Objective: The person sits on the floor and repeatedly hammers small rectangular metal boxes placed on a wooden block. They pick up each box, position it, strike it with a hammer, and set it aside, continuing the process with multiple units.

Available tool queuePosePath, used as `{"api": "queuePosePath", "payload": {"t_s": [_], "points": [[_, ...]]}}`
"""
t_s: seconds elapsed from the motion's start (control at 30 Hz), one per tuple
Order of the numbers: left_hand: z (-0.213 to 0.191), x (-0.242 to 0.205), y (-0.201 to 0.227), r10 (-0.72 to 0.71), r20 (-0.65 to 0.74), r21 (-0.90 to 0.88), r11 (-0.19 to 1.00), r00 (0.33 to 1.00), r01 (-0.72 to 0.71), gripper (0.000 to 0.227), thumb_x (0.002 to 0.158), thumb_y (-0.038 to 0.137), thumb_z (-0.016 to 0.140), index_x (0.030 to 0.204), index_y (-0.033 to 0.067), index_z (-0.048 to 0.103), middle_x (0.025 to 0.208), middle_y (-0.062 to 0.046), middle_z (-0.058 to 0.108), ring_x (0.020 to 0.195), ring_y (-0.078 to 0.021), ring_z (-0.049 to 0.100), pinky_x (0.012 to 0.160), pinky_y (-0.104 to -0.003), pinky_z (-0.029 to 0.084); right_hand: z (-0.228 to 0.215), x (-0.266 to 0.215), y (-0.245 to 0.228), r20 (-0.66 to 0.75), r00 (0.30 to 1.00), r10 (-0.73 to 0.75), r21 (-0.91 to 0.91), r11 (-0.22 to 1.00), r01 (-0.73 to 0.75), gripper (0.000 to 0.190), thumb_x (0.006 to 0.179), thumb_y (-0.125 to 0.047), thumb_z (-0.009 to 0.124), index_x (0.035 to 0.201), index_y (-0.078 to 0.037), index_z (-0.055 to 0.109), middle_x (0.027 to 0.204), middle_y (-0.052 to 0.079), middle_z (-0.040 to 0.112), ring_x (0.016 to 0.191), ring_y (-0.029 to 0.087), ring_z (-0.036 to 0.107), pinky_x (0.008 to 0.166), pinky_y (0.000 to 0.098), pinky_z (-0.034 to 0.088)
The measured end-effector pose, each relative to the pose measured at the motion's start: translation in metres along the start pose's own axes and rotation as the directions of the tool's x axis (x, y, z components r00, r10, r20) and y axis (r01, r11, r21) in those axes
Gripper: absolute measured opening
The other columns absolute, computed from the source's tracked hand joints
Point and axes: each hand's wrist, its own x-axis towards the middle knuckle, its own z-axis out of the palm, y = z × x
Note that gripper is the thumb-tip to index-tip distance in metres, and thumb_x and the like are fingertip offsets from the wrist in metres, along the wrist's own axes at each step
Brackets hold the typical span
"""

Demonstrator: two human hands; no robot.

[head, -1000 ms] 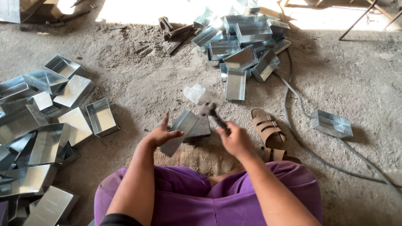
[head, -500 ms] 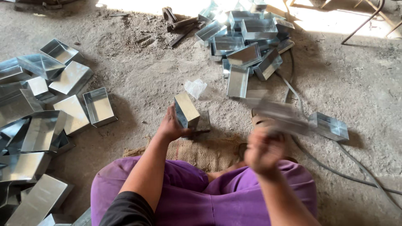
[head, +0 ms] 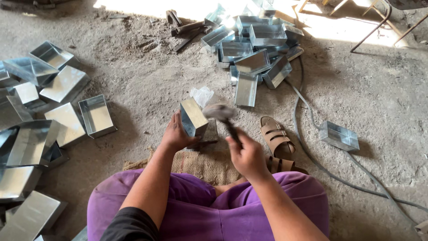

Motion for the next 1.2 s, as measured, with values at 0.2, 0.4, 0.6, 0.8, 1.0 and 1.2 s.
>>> {"api": "queuePosePath", "payload": {"t_s": [0.2,0.4,0.6,0.8,1.0,1.2], "points": [[0.004,0.002,-0.001,0.059,-0.067,0.038,0.998,0.996,-0.056,0.135,0.061,0.058,0.093,0.153,-0.0031,0.015,0.149,-0.026,0.04,0.14,-0.0403,0.042,0.117,-0.046,0.038,0.002,-0.006,0.026,-0.054,0.999,0.005,-0.002,1.0,-0.005,0.026,0.105,-0.024,0.059,0.111,-0.001,0.07,0.061,0.0,0.061,0.047,0.007,0.054,0.041,0.0257,0.042],[0.001,0.001,0.004,0.062,-0.114,0.009,0.998,0.992,-0.061,0.135,0.056,0.052,0.094,0.154,-0.0028,0.018,0.151,-0.025,0.038,0.141,-0.0403,0.041,0.118,-0.045,0.038,0.011,-0.008,0.056,0.028,0.997,-0.067,-0.05,0.996,0.068,0.028,0.108,-0.029,0.061,0.115,-0.003,0.069,0.071,0.002,0.065,0.06,0.007,0.063,0.051,0.0249,0.049],[-0.023,-0.015,0.011,-0.028,-0.164,0.201,0.978,0.986,0.062,0.128,0.056,0.044,0.087,0.158,0.0079,0.017,0.148,-0.02,0.033,0.141,-0.0379,0.032,0.124,-0.052,0.017,0.043,-0.026,0.125,0.327,0.654,0.683,0.336,0.562,-0.756,0.03,0.106,-0.03,0.062,0.109,0.0,0.06,0.06,0.002,0.054,0.043,0.015,0.046,0.036,0.0322,0.039],[-0.049,-0.031,0.036,-0.043,-0.218,0.416,0.9,0.975,0.133,0.126,0.056,0.04,0.081,0.16,0.009,0.017,0.138,-0.021,0.036,0.141,-0.0373,0.028,0.119,-0.054,0.009,0.103,-0.035,0.183,0.5,0.393,0.772,-0.107,0.505,-0.856,0.024,0.103,-0.025,0.057,0.119,-0.012,0.068,0.066,0.005,0.057,0.045,0.015,0.054,0.039,0.0317,0.05],[-0.081,-0.044,0.061,0.028,0.109,0.437,0.896,0.994,-0.073,0.143,0.05,0.07,0.091,0.157,0.0077,0.021,0.151,-0.017,0.032,0.14,-0.0334,0.031,0.115,-0.046,0.026,0.126,-0.052,0.193,0.674,0.385,0.631,-0.159,0.633,-0.758,0.029,0.095,-0.01,0.07,0.12,-0.005,0.058,0.076,0.009,0.065,0.054,0.018,0.064,0.046,0.0351,0.056],[-0.107,-0.032,0.138,-0.062,0.633,0.438,0.851,0.772,-0.29,0.122,0.052,0.044,0.085,0.16,0.023,0.034,0.142,-0.008,0.058,0.128,-0.0299,0.06,0.112,-0.049,0.049,0.117,-0.051,0.174,0.719,0.419,0.554,-0.054,0.646,-0.762,0.025,0.096,-0.013,0.066,0.116,-0.006,0.054,0.073,0.011,0.066,0.054,0.02,0.069,0.049,0.0346,0.062]]}}
